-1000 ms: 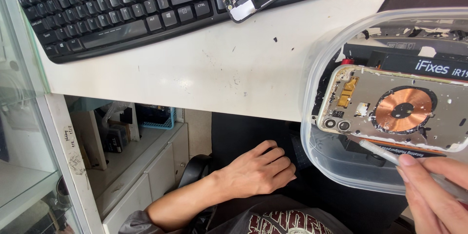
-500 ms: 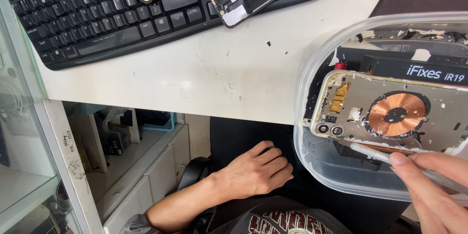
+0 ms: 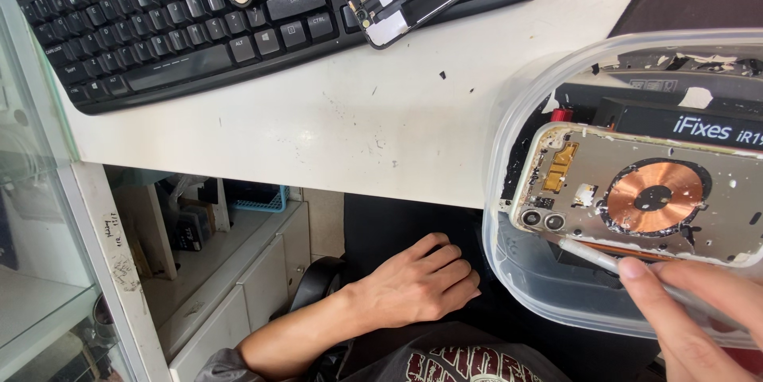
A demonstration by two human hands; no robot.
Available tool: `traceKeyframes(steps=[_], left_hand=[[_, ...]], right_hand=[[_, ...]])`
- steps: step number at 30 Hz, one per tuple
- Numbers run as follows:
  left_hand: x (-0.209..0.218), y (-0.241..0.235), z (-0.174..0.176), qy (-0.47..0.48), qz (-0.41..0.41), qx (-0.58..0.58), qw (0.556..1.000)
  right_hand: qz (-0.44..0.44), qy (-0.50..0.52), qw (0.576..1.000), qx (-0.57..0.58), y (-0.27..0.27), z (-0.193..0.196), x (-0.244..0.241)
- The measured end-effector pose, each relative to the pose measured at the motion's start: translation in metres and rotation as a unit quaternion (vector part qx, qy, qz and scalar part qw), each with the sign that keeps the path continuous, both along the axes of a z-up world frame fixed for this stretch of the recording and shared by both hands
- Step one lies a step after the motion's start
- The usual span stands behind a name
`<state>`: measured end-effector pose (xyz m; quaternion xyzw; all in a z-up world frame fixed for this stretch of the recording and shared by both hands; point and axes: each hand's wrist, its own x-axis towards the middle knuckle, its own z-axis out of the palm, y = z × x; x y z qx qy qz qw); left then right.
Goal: The person uses a heat gun to apply heat to a disassembled smartphone placed in a plastic container, then uses a metal spudger to scrape and lift components on the phone's back. The person continues scraping adhesive and residue around the camera and wireless charging coil area.
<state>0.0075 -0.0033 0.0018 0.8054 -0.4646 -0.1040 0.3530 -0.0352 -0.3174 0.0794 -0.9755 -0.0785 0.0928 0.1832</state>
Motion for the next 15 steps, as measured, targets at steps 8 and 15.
traceKeyframes(steps=[8, 15], left_hand=[[-0.0011, 0.0007, -0.0011, -0.003, 0.001, 0.001, 1.000], [-0.0012, 0.0016, -0.0012, -0.007, -0.001, 0.004, 1.000]], right_hand=[[-0.003, 0.014, 0.999, 0.029, -0.0031, -0.0012, 0.0058], [0.016, -0.015, 0.999, 0.038, -0.0060, -0.0066, 0.0028]])
